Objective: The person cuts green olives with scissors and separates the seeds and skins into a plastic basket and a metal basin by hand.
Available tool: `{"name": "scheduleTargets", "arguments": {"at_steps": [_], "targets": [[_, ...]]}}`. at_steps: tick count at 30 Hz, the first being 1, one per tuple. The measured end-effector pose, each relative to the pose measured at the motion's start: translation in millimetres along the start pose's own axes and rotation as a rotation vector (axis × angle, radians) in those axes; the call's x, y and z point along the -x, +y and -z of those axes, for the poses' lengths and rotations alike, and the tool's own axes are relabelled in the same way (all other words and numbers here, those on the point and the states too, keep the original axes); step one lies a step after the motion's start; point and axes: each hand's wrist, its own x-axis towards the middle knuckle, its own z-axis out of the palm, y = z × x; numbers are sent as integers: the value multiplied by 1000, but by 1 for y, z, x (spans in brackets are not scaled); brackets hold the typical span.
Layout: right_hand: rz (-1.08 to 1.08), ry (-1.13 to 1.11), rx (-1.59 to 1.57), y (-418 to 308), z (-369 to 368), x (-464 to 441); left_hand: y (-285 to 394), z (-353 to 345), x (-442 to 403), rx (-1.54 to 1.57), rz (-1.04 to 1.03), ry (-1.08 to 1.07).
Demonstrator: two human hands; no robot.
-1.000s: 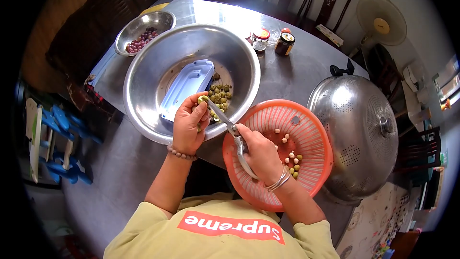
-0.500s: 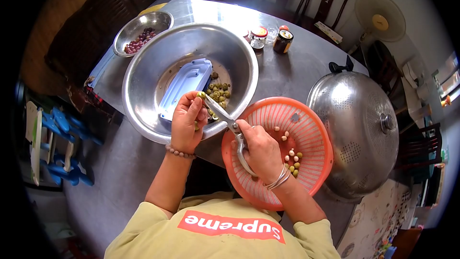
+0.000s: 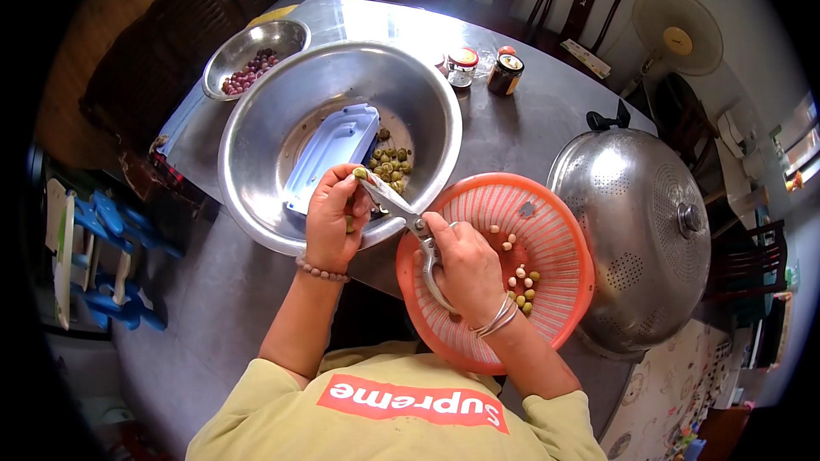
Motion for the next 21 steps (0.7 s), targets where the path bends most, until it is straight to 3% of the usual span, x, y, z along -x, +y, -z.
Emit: {"name": "scheduleTargets", "arguments": {"at_steps": [21], "targets": [[2, -43, -45, 4, -3, 0, -4, 2, 0, -21, -42, -22]]}}
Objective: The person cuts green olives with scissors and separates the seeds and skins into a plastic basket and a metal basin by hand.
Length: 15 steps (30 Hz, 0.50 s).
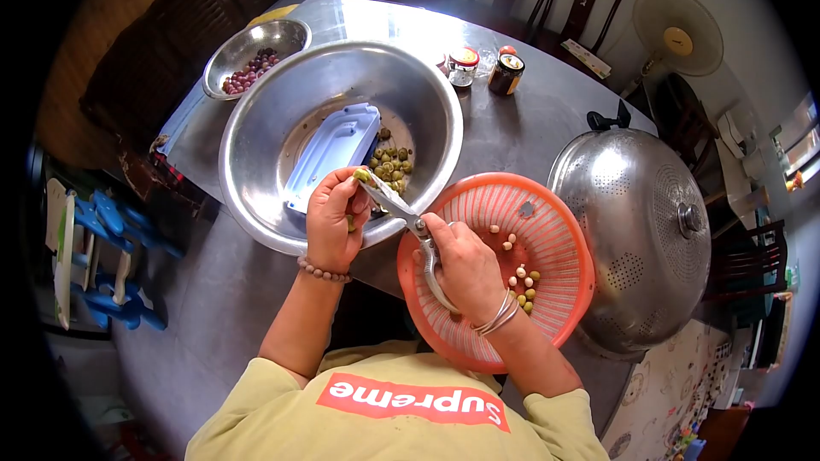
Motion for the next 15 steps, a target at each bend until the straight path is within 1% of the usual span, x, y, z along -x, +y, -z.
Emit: {"name": "scheduleTargets", "arguments": {"at_steps": [5, 6, 7, 10, 12, 14, 15], "targets": [[-24, -39, -64, 2, -3, 3, -2, 3, 0, 6, -17, -15], [-29, -53, -95, 3, -5, 3, -3, 1, 1, 13, -19, 9], [-29, -54, -95, 2, -5, 3, -3, -1, 2, 19, -22, 34], [-37, -57, -94, -1, -3, 1, -3, 2, 0, 56, -30, 22], [-71, -99, -85, 0, -4, 1, 1, -2, 1, 49, -13, 41], [-73, -80, -82, 0, -3, 0, 2, -2, 0, 45, 2, 62], [-77, -61, -80, 0, -3, -1, 2, 1, -1, 39, 11, 30]]}}
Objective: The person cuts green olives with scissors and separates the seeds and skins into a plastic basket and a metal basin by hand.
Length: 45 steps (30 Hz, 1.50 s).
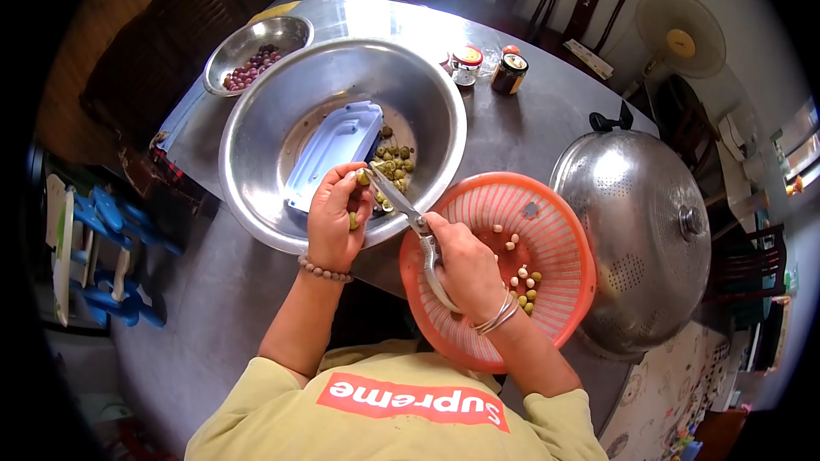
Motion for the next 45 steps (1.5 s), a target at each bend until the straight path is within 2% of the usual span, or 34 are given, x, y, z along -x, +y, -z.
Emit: {"name": "scheduleTargets", "arguments": {"at_steps": [16, 34, 45], "targets": [[12, -29, 14, -1, 0, 2, -1, 1, 0, -16, -8, -46], [-49, -118, -181, -2, -4, 4, 2, 1, 1, 30, 62, -52], [-170, -177, -291, -6, -4, 2, 1, 1, 0, 44, 63, -14]]}}
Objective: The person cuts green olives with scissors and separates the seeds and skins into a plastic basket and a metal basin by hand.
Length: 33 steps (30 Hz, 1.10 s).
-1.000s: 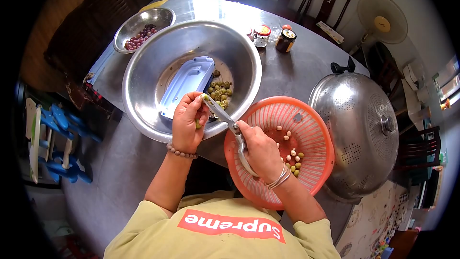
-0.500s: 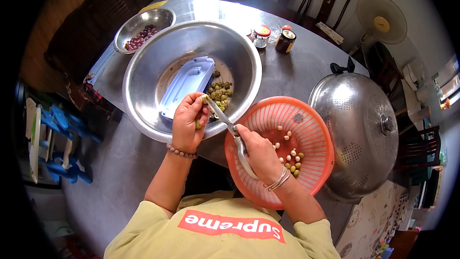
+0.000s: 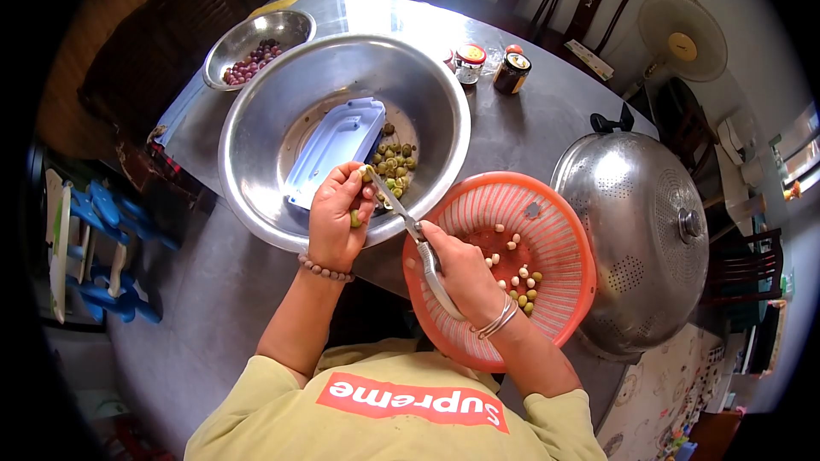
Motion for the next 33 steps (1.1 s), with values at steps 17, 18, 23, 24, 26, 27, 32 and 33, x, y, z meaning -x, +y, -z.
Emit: {"name": "scheduleTargets", "arguments": {"at_steps": [17, 18, 23, 24, 26, 27, 32, 33], "targets": [[-121, -98, -137, -9, 5, 1, 0, 2, 0, -2, -9, -24], [-118, -97, -136, -9, 5, 1, -1, 2, -1, -5, -10, -15], [-165, -117, -185, -11, 5, 1, 0, 2, -1, -7, -8, -18], [-175, -120, -210, -11, 5, 1, 0, 2, -1, -5, -9, -22], [-165, -113, -203, -11, 5, 2, 0, 2, 0, -4, -11, -26], [-155, -107, -197, -12, 5, 1, 0, 2, 0, -6, -14, -23], [-181, -114, -201, -17, 7, 1, -1, 1, -1, -9, -24, -7], [-190, -116, -190, -18, 8, 1, -1, 1, -1, -11, -28, -3]]}}
